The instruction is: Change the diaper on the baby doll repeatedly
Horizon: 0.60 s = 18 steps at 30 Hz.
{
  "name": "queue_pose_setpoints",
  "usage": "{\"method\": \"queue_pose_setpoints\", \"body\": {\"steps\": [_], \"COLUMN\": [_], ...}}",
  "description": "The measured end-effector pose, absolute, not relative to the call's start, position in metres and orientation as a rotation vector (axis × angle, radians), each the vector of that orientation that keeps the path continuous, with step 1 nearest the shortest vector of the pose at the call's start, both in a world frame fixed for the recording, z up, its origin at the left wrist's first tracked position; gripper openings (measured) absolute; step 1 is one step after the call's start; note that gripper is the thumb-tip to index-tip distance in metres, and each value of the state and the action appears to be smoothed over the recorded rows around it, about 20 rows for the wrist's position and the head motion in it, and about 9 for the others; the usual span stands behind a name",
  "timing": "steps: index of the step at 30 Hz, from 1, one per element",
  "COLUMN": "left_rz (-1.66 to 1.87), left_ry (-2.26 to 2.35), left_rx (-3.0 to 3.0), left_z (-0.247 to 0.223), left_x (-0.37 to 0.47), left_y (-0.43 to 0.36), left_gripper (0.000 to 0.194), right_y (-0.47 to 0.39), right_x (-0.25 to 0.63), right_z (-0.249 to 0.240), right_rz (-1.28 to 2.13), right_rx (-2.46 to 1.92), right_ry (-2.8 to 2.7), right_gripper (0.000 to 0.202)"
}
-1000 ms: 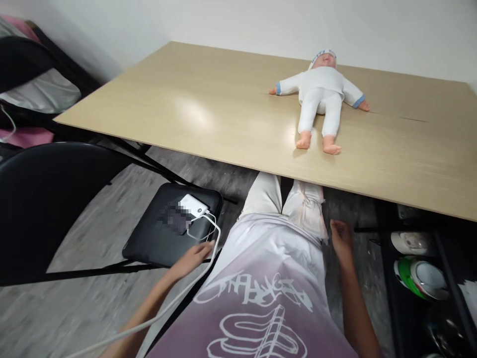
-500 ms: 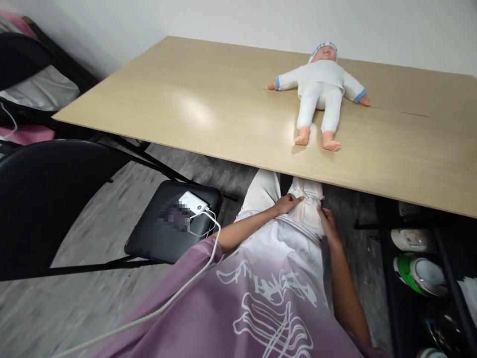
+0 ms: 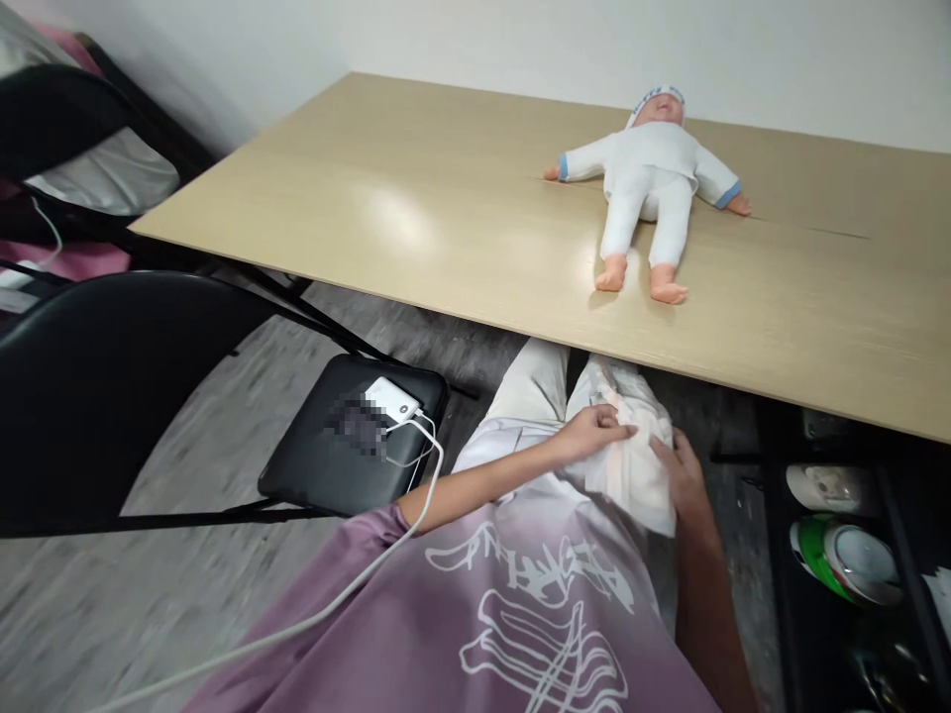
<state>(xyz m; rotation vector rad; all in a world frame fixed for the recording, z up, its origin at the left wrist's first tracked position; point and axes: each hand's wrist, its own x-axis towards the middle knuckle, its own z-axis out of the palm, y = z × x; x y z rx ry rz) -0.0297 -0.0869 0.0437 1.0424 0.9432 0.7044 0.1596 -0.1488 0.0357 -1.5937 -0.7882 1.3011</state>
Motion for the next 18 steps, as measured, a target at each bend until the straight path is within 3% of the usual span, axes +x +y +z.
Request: {"method": "queue_pose_setpoints", "body": {"steps": [5, 9, 13, 18], "left_rz": [0.876, 0.996, 1.096, 1.175], "left_ry": [0.773, 0.740, 0.805, 0.848], "left_rx": [1.369, 1.554, 1.546, 1.389], "left_z": [0.132, 0.170, 0.166, 0.130], "left_x": [-0.050, -0.064, -0.068, -0.067], "left_y": [-0.131, -0.131, -0.118, -0.099], "left_gripper": [0.047, 0.028, 0.018, 0.026], "right_y": [-0.192, -0.190, -0.164, -0.137], "right_x": [0.165, 0.149, 0.125, 0.110], "right_z": [0.106, 0.141, 0.153, 0.135], "right_rz": [1.195, 1.000, 0.886, 0.985], "right_rx": [-1.452, -1.359, -1.334, -1.360], "right_ry": [-0.926, -1.015, -1.077, -1.107], "right_gripper": [0.046, 0.040, 0.037, 0.041]}}
